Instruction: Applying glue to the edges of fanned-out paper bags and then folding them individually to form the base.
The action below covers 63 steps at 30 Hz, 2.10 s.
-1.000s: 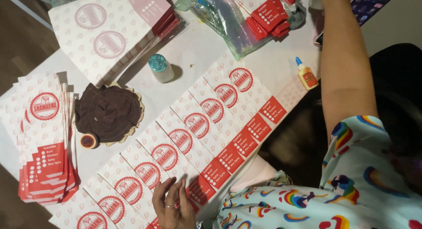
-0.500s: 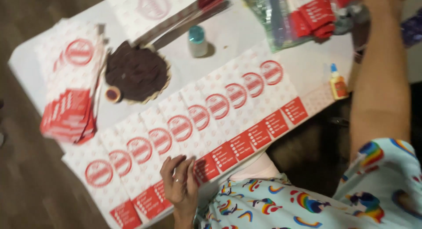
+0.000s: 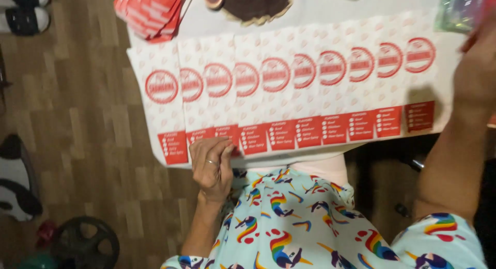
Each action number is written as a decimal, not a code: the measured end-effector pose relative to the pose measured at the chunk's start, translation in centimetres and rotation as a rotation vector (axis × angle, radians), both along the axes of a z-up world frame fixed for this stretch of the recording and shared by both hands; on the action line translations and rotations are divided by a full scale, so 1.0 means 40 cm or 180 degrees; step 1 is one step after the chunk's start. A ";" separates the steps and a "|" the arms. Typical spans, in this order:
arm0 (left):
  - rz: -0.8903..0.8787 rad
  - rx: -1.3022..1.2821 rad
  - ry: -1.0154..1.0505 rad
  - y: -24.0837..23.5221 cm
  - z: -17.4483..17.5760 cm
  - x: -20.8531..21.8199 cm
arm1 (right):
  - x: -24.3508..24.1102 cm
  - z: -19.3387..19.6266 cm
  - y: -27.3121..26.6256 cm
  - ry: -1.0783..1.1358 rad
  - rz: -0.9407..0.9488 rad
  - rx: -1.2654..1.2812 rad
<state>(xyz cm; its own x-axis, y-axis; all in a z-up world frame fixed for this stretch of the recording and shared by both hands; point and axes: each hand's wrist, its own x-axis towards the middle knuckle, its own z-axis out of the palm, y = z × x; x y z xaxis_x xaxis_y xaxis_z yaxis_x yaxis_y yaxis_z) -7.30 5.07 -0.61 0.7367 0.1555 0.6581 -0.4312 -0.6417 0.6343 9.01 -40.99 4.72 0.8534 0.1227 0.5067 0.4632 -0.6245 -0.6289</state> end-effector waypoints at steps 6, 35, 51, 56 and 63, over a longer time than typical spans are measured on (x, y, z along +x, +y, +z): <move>-0.0042 0.0228 -0.0132 0.058 -0.059 -0.069 | -0.219 -0.091 0.372 -0.0652 0.0418 -0.0261; -0.0932 0.0594 0.0317 0.206 -0.155 -0.109 | -0.399 -0.257 0.802 0.0039 0.1718 -0.0279; -0.1103 0.0394 0.0335 0.201 -0.205 -0.118 | -0.391 -0.240 0.807 -0.0170 0.1723 -0.0169; -0.1058 0.0484 0.0197 0.199 -0.193 -0.105 | -0.391 -0.242 0.815 -0.0560 0.1721 -0.0223; -0.0941 0.0807 -0.0177 0.199 -0.220 -0.115 | -0.385 -0.264 0.815 -0.1043 0.1731 -0.0039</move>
